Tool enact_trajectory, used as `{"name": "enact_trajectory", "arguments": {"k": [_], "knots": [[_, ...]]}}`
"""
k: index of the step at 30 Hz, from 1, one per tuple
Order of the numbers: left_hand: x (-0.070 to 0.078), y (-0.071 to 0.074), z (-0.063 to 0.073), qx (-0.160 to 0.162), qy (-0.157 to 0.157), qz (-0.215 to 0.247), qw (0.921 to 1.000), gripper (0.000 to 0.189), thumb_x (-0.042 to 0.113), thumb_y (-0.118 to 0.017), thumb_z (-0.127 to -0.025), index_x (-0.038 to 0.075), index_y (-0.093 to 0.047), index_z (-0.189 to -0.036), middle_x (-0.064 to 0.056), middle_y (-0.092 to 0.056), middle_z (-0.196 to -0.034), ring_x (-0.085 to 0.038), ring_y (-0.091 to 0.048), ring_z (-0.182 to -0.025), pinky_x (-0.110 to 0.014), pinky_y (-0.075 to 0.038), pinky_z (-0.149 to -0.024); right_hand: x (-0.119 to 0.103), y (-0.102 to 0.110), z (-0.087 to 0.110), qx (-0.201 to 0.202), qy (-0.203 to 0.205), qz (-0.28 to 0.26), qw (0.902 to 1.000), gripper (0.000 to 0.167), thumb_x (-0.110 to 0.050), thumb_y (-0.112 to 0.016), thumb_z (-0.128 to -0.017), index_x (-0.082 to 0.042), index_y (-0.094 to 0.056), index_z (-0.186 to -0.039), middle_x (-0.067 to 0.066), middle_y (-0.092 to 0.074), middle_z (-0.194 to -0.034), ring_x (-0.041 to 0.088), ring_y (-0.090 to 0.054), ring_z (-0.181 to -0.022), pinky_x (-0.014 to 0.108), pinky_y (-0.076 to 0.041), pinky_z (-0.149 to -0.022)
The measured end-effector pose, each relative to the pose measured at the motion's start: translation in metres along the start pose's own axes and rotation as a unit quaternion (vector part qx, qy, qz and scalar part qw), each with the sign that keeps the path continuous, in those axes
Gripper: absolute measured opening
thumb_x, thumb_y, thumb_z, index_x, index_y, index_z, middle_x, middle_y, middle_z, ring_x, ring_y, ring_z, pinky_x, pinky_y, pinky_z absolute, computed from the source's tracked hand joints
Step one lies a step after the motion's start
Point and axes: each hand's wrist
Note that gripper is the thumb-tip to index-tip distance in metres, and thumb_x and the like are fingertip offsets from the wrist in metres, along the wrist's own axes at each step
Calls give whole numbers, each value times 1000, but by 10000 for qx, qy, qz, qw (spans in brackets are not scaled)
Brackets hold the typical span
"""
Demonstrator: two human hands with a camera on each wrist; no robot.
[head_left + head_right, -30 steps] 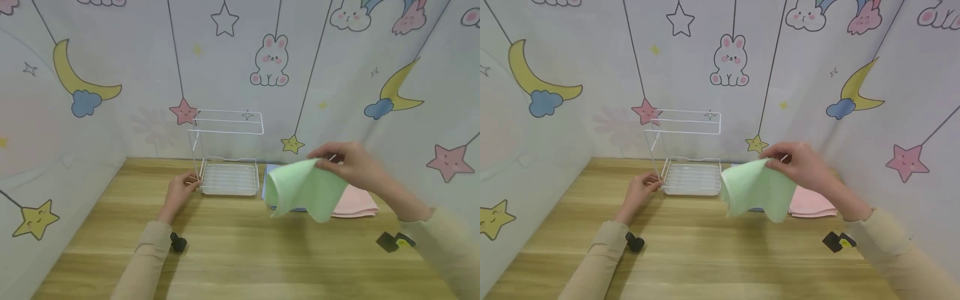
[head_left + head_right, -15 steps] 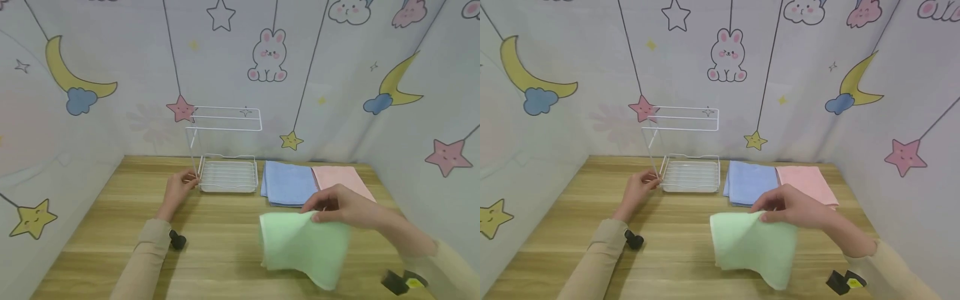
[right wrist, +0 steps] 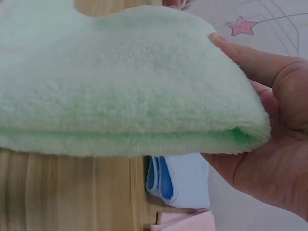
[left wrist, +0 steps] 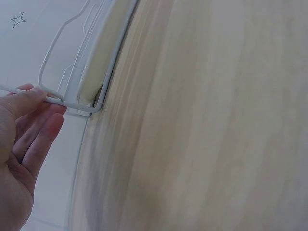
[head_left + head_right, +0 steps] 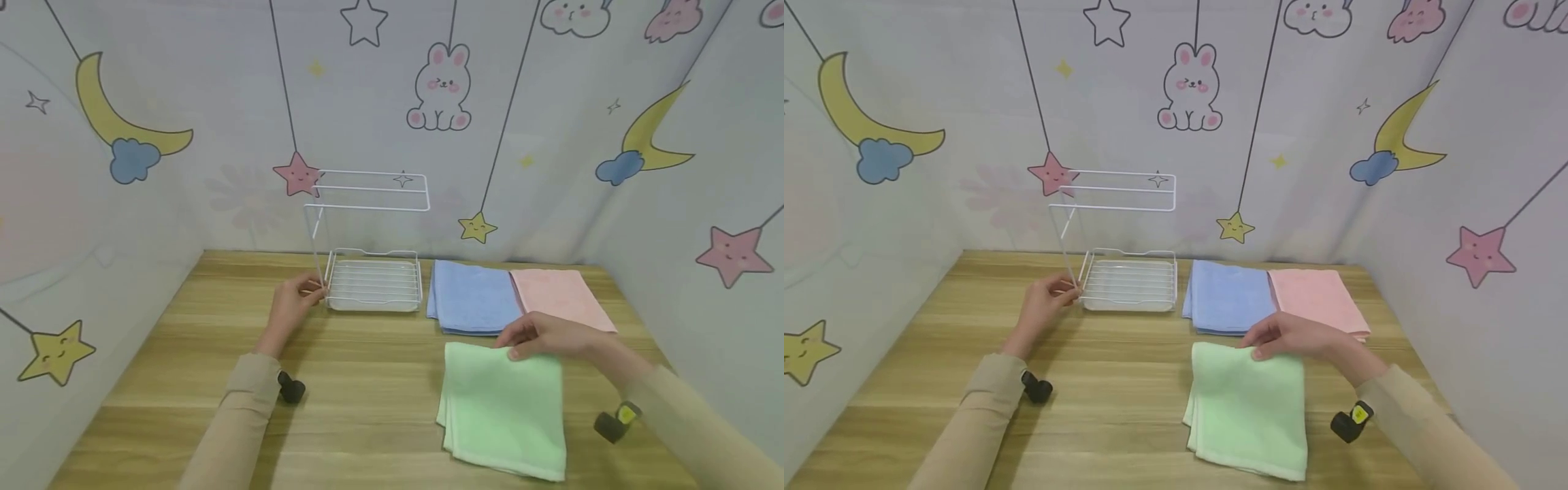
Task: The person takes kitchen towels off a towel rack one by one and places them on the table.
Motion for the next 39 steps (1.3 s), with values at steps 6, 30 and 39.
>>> {"name": "enact_trajectory", "arguments": {"k": [6, 30, 39], "knots": [[0, 0, -1, -9, 50, -11, 10000, 14, 2, -72, -87, -3, -69, -99, -25, -75, -95, -35, -74, -82, -17, -60, -63, 22, 10, -16, 97, -150, 220, 9996, 26, -17, -64, -96, -6, -67, -119, -6, -70, -104, 3, -61, -89, 21, -55, -82], [-3, 0, -3, 0, 112, -106, 9999, 14, 5, -72, -88, -1, -69, -100, -23, -75, -96, -35, -74, -83, -18, -61, -64, 51, 13, -37, 442, -120, 962, 9943, 26, -16, -69, -92, -10, -69, -117, 10, -71, -111, 4, -62, -95, 17, -53, -85], [3, 0, -1, -8, 94, -203, 9997, 13, 5, -71, -89, -2, -68, -100, -24, -75, -97, -36, -74, -83, -18, -60, -63, 56, 13, -30, 160, 251, 791, 9964, 35, -7, -66, -92, -1, -63, -126, 20, -69, -119, 3, -64, -103, 18, -54, -88]]}}
Point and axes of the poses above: each hand's wrist, its own z-axis away from the middle knuckle, its own y-axis out of the back of the hand, x = y × z
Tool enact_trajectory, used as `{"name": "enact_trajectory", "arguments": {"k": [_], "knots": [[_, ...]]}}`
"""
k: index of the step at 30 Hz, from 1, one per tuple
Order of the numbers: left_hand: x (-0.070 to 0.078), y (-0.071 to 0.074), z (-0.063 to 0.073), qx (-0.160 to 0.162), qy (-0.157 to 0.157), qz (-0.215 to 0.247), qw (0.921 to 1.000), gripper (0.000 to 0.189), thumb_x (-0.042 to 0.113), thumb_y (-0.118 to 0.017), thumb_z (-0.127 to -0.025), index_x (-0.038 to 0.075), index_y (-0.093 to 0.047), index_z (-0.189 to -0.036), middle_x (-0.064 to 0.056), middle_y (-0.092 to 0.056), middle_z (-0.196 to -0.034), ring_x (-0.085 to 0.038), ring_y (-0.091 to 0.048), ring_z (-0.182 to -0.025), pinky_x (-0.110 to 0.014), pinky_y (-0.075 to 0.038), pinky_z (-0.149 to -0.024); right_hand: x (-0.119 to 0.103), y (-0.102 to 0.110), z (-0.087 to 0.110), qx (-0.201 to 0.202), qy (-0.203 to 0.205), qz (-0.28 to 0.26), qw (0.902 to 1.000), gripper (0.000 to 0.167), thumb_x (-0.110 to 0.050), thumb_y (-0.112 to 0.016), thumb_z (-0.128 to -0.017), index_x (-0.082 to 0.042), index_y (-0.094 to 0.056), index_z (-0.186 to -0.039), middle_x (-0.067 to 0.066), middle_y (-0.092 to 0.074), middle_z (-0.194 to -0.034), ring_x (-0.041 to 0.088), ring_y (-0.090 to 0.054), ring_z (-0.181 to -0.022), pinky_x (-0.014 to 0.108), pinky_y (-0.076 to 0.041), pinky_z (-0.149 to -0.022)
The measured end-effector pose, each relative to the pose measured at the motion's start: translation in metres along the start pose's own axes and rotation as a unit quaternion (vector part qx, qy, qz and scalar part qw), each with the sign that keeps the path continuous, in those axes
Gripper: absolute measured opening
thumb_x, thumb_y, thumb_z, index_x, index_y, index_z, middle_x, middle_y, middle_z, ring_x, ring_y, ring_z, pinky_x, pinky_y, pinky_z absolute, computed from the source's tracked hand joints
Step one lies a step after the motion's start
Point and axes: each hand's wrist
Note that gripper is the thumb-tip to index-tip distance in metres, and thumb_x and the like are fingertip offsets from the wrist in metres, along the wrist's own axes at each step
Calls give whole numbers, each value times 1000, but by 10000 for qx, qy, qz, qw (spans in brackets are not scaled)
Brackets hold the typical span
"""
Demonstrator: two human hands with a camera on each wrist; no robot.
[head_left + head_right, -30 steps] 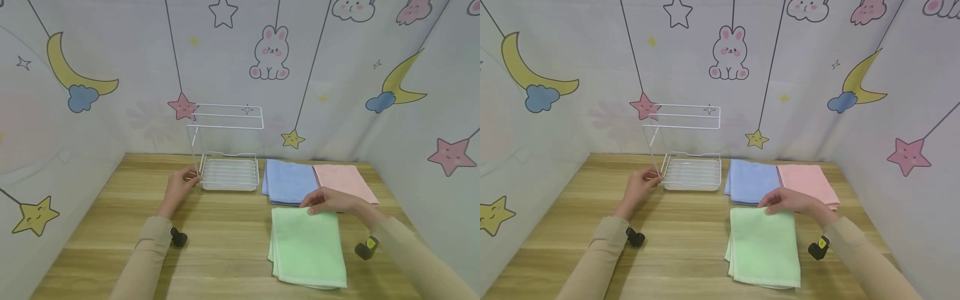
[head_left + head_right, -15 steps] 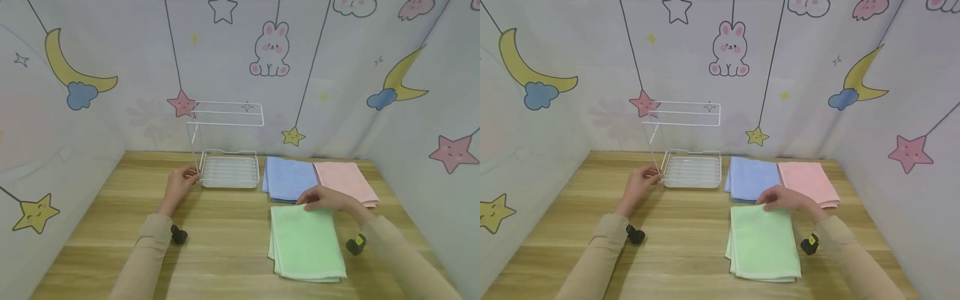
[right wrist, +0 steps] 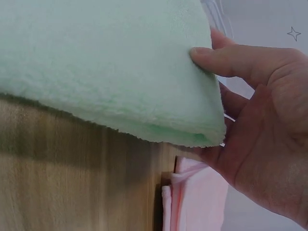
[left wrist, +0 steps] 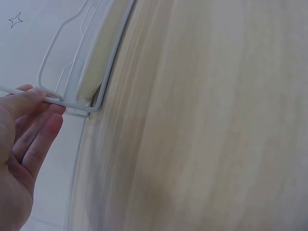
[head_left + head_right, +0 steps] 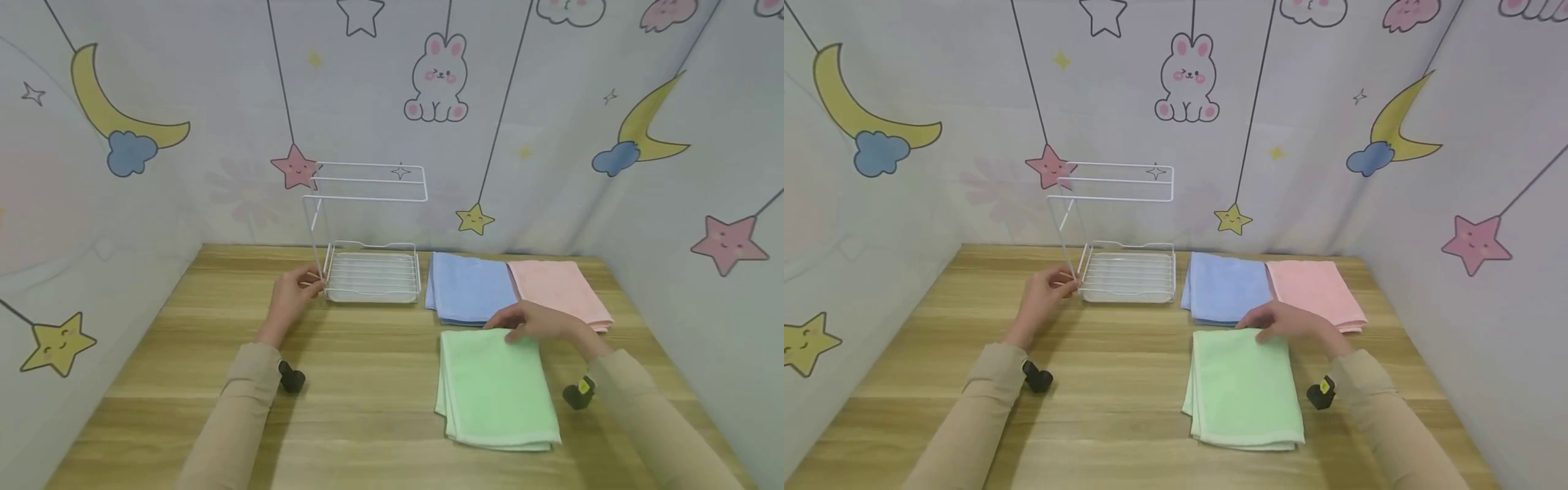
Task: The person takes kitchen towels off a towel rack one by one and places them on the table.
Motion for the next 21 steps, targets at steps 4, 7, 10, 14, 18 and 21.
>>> {"name": "enact_trajectory", "arguments": {"k": [4, 7, 10, 14, 18, 21], "knots": [[0, 0, 0, 16, -23, -85, 10000, 12, 4, -71, -89, -1, -68, -100, -24, -75, -97, -33, -75, -82, -15, -58, -61, 5, -2, 0, 149, 95, 78, 9998, 32, -7, -65, -93, -1, -64, -125, 20, -70, -117, 4, -64, -101, 18, -54, -87], [0, 0, 0, 11, -23, -75, 10000, 13, 3, -71, -89, -1, -68, -100, -24, -75, -97, -33, -75, -81, -15, -58, -61, 9, -4, -1, 344, 73, 127, 9993, 31, -8, -65, -94, -2, -66, -124, 18, -71, -116, 5, -65, -100, 18, -55, -86], [1, 0, 0, 0, -14, -51, 10000, 14, 3, -71, -89, -3, -68, -101, -25, -74, -98, -33, -74, -82, -15, -58, -61, 14, -7, 0, 534, 9, 157, 9984, 30, -10, -65, -94, -4, -67, -123, 16, -72, -116, 6, -65, -101, 18, -55, -85], [1, 0, 0, -13, 37, -52, 10000, 14, 4, -71, -89, -2, -68, -101, -24, -75, -97, -34, -74, -82, -16, -59, -61, 17, -10, 1, 694, -115, 129, 9974, 29, -12, -66, -94, -6, -68, -122, 16, -71, -118, 7, -65, -106, 17, -54, -89], [1, 0, 0, -40, 63, -48, 10000, 14, 5, -71, -89, -1, -69, -101, -24, -75, -97, -34, -74, -83, -17, -59, -62, 17, -12, 1, 780, -221, 151, 9966, 29, -13, -67, -93, -7, -68, -122, 15, -70, -122, 8, -64, -112, 16, -53, -93], [2, 1, 0, -44, 93, -8, 9999, 13, 5, -71, -89, -1, -69, -101, -24, -75, -97, -34, -74, -83, -17, -59, -62, 17, -12, 2, 849, -266, 204, 9958, 29, -14, -67, -93, -8, -69, -122, 13, -71, -121, 7, -63, -112, 16, -52, -93]]}}
Point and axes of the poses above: each hand's wrist, its own z-axis away from the middle knuckle, its own y-axis out of the back of the hand, x = y × z
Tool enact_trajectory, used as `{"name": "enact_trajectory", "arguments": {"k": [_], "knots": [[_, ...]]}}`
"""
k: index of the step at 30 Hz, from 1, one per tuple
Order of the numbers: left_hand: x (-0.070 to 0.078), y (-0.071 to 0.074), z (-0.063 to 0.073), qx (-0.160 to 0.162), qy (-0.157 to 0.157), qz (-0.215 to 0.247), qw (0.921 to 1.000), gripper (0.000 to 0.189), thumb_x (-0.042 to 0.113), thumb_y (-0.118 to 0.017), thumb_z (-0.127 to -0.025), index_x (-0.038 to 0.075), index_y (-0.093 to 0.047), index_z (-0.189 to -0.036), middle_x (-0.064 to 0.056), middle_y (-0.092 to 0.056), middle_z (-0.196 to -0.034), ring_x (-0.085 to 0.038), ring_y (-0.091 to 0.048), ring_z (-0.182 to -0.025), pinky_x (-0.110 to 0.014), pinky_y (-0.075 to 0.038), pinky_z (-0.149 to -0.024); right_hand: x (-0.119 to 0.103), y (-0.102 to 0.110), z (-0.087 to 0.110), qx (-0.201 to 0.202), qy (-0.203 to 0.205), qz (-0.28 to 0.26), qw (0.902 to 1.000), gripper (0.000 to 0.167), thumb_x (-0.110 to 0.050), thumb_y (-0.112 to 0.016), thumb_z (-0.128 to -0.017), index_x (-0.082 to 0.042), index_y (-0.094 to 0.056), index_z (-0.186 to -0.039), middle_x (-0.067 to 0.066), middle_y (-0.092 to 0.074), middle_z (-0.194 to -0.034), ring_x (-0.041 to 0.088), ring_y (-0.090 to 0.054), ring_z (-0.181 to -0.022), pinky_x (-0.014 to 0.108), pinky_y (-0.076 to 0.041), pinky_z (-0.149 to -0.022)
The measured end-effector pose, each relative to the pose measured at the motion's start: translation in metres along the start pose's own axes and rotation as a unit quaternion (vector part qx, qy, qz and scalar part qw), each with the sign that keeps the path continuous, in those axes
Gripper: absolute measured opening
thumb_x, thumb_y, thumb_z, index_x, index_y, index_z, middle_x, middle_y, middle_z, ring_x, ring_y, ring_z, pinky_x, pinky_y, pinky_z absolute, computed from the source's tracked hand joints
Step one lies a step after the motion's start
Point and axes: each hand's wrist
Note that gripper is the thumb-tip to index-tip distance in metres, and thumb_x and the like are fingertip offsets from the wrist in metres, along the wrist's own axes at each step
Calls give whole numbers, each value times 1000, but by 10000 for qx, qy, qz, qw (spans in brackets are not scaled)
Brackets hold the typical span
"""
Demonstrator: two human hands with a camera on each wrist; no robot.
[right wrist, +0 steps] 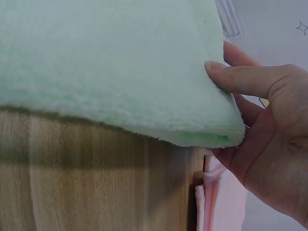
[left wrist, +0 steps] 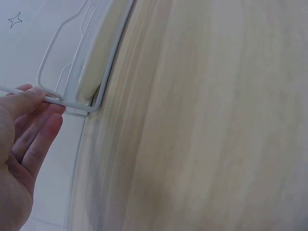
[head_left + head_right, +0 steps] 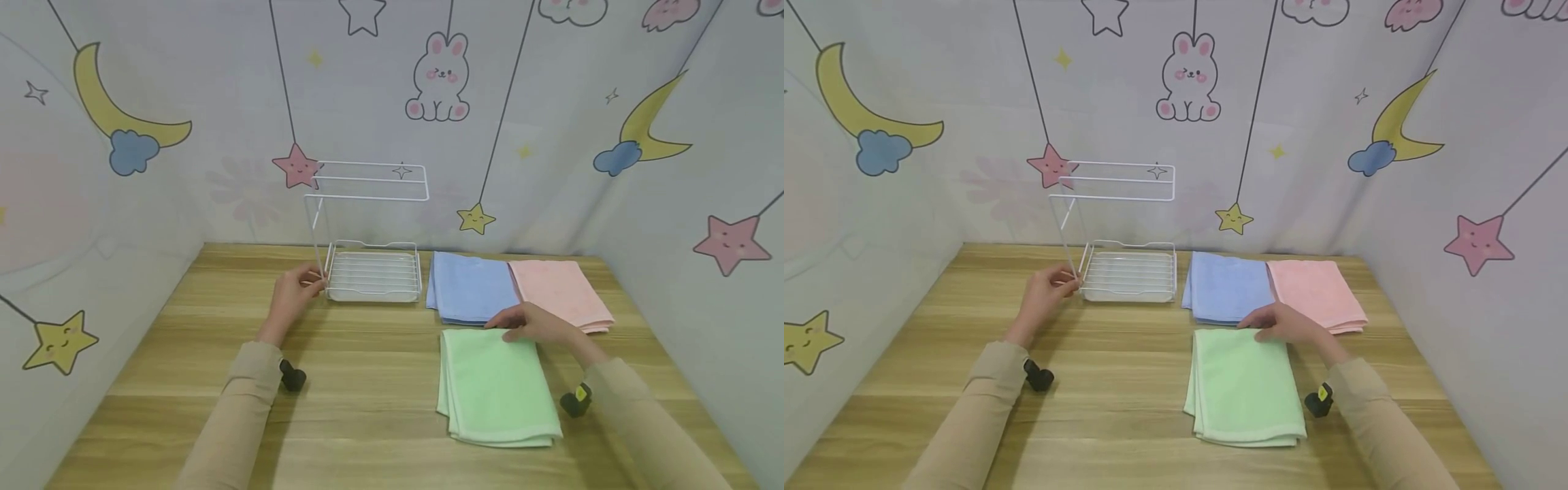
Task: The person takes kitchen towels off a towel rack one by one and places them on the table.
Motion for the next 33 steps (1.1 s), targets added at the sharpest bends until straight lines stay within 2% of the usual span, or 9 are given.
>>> {"name": "enact_trajectory", "arguments": {"k": [6, 19, 29, 33], "knots": [[-1, 0, 1, 7, -4, 8, 10000, 14, 5, -71, -89, -1, -69, -102, -24, -75, -97, -35, -74, -84, -16, -59, -62, -2, -2, 1, 170, -29, 235, 9996, 27, -12, -66, -94, -11, -70, -120, 10, -73, -117, 5, -63, -102, 15, -51, -84], [-2, -1, 1, 4, -29, -16, 10000, 15, 4, -71, -88, -2, -69, -101, -23, -75, -96, -34, -74, -83, -15, -58, -61, 1, -1, 1, 100, 106, 194, 9997, 26, -10, -66, -93, -9, -70, -119, 12, -73, -116, -3, -62, -98, 16, -53, -84], [-2, -1, 2, 30, -73, 37, 10000, 15, 4, -72, -88, -3, -68, -101, -23, -75, -97, -33, -74, -84, -13, -57, -61, 1, -2, 4, 189, 214, 178, 9994, 26, -14, -67, -94, -9, -70, -119, 11, -73, -115, -2, -63, -100, 15, -54, -84], [-1, -1, 2, 25, -66, 20, 10000, 14, 3, -71, -88, -3, -68, -101, -24, -75, -98, -33, -74, -84, -15, -58, -61, -1, -1, 4, 185, 115, 329, 9992, 29, -18, -69, -92, -10, -70, -120, 10, -73, -117, 4, -65, -105, 17, -55, -88]]}}
Point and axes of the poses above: each hand's wrist, its own z-axis away from the middle knuckle, its own y-axis out of the back of the hand, x = y × z
